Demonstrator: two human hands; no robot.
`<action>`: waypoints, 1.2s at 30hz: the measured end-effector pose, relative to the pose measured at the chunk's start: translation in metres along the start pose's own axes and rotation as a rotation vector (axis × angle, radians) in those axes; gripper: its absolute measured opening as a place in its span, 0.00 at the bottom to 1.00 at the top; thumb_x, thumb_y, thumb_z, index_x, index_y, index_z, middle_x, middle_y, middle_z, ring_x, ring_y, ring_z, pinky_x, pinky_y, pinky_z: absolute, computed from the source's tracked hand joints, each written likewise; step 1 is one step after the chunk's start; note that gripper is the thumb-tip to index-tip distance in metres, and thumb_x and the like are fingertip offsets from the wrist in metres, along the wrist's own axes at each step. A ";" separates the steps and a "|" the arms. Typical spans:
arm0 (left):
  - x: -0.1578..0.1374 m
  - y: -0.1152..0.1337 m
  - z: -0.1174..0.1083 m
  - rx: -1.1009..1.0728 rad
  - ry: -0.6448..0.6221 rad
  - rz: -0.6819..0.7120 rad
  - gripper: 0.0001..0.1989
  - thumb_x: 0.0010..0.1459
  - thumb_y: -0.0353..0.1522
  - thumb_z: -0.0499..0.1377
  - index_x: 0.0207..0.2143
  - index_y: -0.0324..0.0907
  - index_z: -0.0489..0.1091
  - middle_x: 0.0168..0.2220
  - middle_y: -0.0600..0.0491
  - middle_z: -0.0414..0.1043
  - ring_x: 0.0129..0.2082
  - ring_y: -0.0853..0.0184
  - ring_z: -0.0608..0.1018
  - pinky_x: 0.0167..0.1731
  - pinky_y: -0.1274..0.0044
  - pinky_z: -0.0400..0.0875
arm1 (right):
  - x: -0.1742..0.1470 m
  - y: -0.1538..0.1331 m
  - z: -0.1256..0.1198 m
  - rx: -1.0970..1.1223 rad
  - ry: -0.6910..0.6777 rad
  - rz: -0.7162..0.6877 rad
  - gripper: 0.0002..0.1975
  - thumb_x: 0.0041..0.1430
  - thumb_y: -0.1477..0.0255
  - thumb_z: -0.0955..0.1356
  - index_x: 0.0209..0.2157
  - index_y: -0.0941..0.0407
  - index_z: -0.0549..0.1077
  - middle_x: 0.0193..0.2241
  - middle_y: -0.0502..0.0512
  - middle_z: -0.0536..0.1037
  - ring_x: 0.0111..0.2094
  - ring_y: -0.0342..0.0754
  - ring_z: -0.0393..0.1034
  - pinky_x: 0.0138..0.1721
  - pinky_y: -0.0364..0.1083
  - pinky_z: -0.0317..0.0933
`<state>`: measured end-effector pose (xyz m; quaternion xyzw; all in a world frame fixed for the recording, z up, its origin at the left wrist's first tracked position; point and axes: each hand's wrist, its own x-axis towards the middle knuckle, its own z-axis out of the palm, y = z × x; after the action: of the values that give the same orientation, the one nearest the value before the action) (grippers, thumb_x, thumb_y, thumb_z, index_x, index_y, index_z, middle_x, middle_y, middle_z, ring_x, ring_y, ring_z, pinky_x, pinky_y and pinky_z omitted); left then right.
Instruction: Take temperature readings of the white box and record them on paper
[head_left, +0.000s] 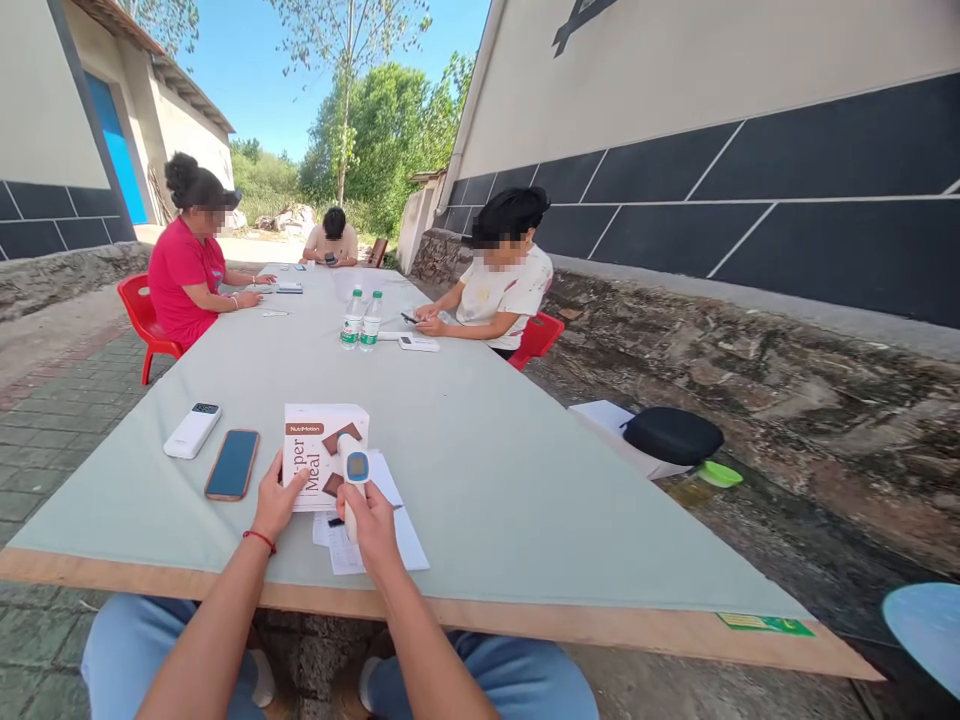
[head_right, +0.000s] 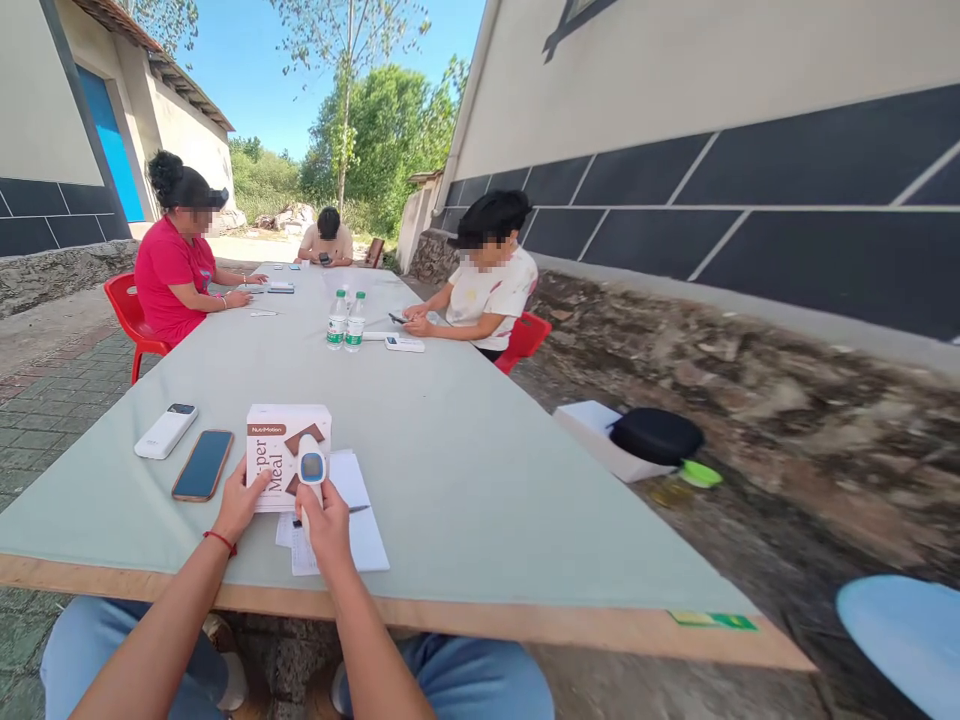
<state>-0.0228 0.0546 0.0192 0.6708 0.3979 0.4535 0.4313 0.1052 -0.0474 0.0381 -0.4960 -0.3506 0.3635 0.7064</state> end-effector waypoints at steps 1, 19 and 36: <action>0.000 0.000 0.000 0.005 0.001 -0.002 0.29 0.54 0.47 0.61 0.53 0.41 0.68 0.47 0.47 0.76 0.46 0.57 0.77 0.48 0.69 0.69 | 0.001 0.001 0.000 -0.003 -0.003 0.005 0.18 0.53 0.54 0.67 0.23 0.53 0.65 0.17 0.45 0.65 0.21 0.42 0.55 0.23 0.43 0.53; -0.002 0.003 0.001 -0.025 0.012 -0.022 0.29 0.51 0.46 0.63 0.52 0.41 0.68 0.47 0.48 0.76 0.46 0.58 0.76 0.47 0.70 0.70 | 0.002 0.002 -0.010 -0.047 -0.021 0.100 0.16 0.52 0.57 0.67 0.23 0.54 0.66 0.18 0.45 0.67 0.22 0.42 0.56 0.26 0.43 0.53; -0.001 0.002 0.001 -0.014 -0.002 0.017 0.28 0.52 0.46 0.62 0.52 0.40 0.68 0.46 0.47 0.76 0.44 0.58 0.76 0.46 0.69 0.69 | -0.002 -0.013 -0.007 -0.074 -0.020 0.089 0.16 0.51 0.57 0.67 0.22 0.55 0.65 0.17 0.45 0.66 0.21 0.42 0.56 0.25 0.43 0.52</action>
<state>-0.0215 0.0526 0.0204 0.6717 0.3883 0.4592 0.4326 0.1124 -0.0559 0.0485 -0.5333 -0.3485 0.3863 0.6670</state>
